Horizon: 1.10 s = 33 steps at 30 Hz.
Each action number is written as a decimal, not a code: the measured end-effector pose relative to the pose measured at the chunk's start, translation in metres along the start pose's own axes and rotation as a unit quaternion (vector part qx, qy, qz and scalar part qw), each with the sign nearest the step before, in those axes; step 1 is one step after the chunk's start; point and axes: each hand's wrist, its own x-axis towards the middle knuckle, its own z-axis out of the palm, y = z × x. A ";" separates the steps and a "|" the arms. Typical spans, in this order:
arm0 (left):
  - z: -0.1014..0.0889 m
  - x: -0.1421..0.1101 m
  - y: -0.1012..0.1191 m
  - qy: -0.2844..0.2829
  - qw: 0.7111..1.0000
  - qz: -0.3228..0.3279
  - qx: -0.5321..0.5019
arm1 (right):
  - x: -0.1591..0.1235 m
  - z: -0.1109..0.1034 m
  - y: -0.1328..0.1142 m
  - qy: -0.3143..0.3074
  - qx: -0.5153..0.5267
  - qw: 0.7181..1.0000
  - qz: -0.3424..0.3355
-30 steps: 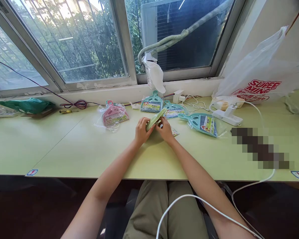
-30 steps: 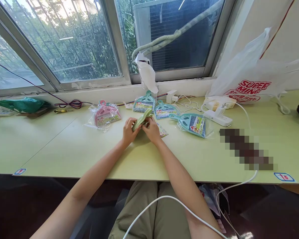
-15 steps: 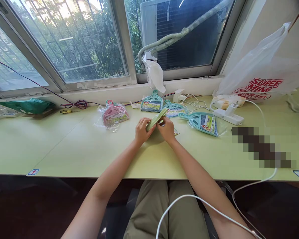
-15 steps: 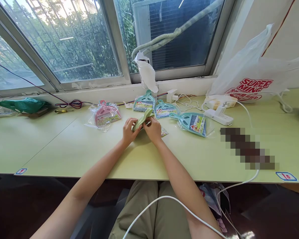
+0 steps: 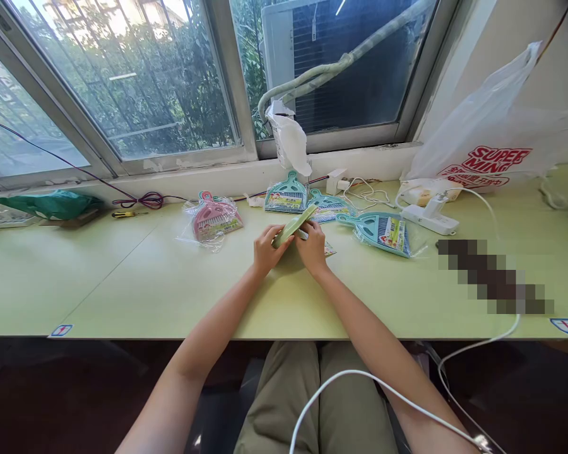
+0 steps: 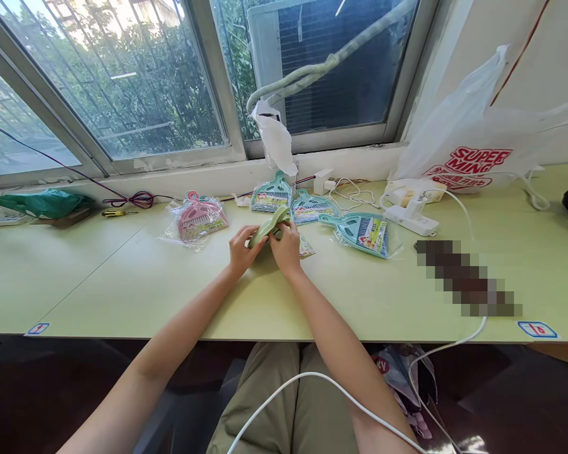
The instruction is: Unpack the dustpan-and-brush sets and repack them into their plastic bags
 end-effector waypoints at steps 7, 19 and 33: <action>-0.001 0.001 0.001 0.017 0.999 -0.027 -0.025 | 0.004 -0.008 -0.008 -0.039 0.012 0.999 -0.010; -0.005 0.004 0.004 0.021 0.999 -0.033 -0.015 | 0.009 -0.014 -0.005 -0.076 0.069 0.995 -0.016; -0.055 0.035 -0.072 0.358 0.894 -0.269 -0.024 | 0.010 -0.017 0.000 -0.112 0.188 0.975 0.031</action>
